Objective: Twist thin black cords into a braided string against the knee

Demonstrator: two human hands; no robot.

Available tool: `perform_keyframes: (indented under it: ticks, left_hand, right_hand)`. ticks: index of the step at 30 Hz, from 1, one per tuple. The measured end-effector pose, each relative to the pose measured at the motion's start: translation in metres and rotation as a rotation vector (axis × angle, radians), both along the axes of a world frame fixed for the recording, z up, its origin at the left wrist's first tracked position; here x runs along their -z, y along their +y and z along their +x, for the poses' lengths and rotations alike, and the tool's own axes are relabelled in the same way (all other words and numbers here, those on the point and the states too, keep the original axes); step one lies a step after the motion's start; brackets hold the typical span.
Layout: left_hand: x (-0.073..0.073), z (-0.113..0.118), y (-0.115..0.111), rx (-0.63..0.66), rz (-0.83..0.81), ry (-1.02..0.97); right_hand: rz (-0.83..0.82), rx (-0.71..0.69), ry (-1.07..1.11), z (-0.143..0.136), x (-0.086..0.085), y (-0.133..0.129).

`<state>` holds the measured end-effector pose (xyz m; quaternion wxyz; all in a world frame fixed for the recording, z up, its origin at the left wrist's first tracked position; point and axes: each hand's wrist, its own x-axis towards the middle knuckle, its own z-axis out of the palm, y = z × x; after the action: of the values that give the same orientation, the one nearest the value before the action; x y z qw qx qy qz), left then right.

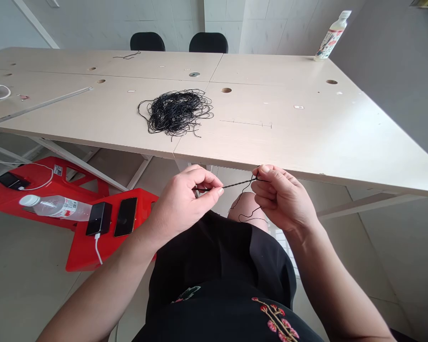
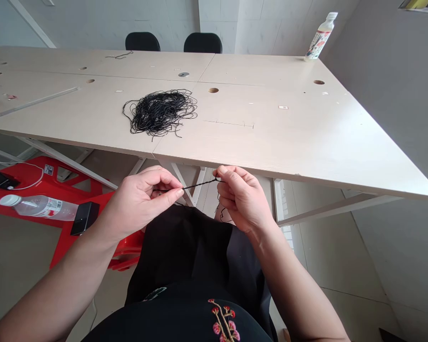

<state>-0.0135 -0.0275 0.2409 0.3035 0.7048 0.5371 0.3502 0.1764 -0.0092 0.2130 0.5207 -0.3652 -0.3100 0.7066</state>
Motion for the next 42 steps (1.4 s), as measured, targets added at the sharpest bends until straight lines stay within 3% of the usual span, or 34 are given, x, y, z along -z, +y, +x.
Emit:
perform_keyframes:
  ticks: [8, 32, 42]
  left_hand:
    - [-0.002, 0.001, -0.004, 0.010, -0.085, 0.078]
    - [-0.004, -0.003, -0.010, -0.063, -0.053, -0.132]
    - [-0.008, -0.003, -0.011, -0.040, -0.044, -0.011]
  right_hand:
    - [0.013, 0.009, -0.015, 0.000, 0.001, -0.003]
    - [0.024, 0.033, -0.009, -0.006, 0.000, -0.008]
    - [0.052, 0.025, -0.033, -0.011, 0.000, -0.006]
